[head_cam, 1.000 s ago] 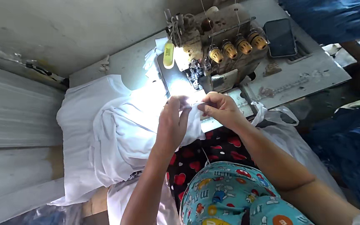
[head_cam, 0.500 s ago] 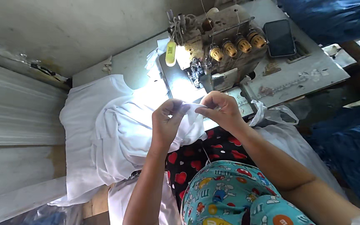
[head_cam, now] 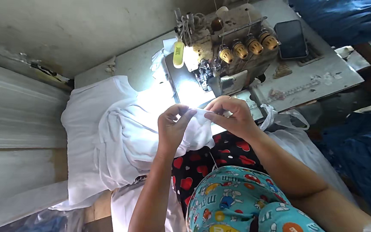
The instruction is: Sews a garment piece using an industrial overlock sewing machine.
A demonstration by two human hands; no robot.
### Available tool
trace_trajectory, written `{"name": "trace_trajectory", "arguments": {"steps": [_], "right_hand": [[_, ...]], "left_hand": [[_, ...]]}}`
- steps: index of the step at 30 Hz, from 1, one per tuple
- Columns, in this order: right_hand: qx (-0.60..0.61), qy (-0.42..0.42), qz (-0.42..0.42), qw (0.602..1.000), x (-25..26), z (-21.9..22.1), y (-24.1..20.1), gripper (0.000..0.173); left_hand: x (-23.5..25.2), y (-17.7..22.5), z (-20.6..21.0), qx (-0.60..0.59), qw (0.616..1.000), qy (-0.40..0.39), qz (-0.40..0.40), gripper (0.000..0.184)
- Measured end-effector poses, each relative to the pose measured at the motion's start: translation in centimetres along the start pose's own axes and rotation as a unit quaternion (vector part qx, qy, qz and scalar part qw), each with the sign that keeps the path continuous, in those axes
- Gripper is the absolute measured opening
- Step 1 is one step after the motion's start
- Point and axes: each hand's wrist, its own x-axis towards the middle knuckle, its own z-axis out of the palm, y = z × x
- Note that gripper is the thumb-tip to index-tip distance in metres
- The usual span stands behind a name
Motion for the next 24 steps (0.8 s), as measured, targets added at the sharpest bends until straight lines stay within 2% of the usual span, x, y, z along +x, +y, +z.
{"name": "trace_trajectory", "arguments": {"steps": [2,5,7,10,12,13,15,18,21,24], "right_hand": [[0.053,-0.006,0.026,0.998,0.0,0.4,-0.2,0.007],[0.095,-0.018,0.060,0.994,0.3,1.3,-0.9,0.013],[0.121,-0.041,0.067,0.989,0.9,1.6,-1.8,0.014],[0.147,-0.046,0.061,0.986,1.9,1.7,-2.6,0.009],[0.152,-0.029,0.073,0.985,2.4,1.6,-2.1,0.011],[0.150,-0.014,0.097,0.984,2.4,1.4,-1.5,0.012],[0.130,0.019,0.175,0.976,2.2,0.9,-0.2,0.014],[0.094,0.057,0.266,0.958,1.0,-0.5,1.7,0.013],[0.103,0.079,0.291,0.948,0.0,-1.1,2.5,0.015],[0.101,0.073,0.275,0.953,-0.3,-1.2,2.8,0.015]], "left_hand": [[-0.2,0.0,0.0,0.008,1.000,0.004,-0.009,0.002],[-0.6,0.5,-0.5,-0.010,0.999,0.010,-0.048,0.004],[-0.6,1.3,-1.0,-0.011,0.999,0.017,-0.045,0.009],[0.1,2.3,-1.1,0.077,0.994,0.041,0.072,0.010],[1.4,1.8,-0.2,0.169,0.969,0.066,0.167,0.013],[2.2,1.3,0.5,0.212,0.956,0.070,0.190,0.014],[3.5,-0.6,2.2,0.264,0.946,0.045,0.185,0.015],[4.5,-3.6,4.9,0.262,0.950,0.007,0.170,0.013],[4.3,-4.5,6.5,0.251,0.955,0.031,0.155,0.012],[3.7,-4.0,6.6,0.285,0.946,0.024,0.154,0.009]]}}
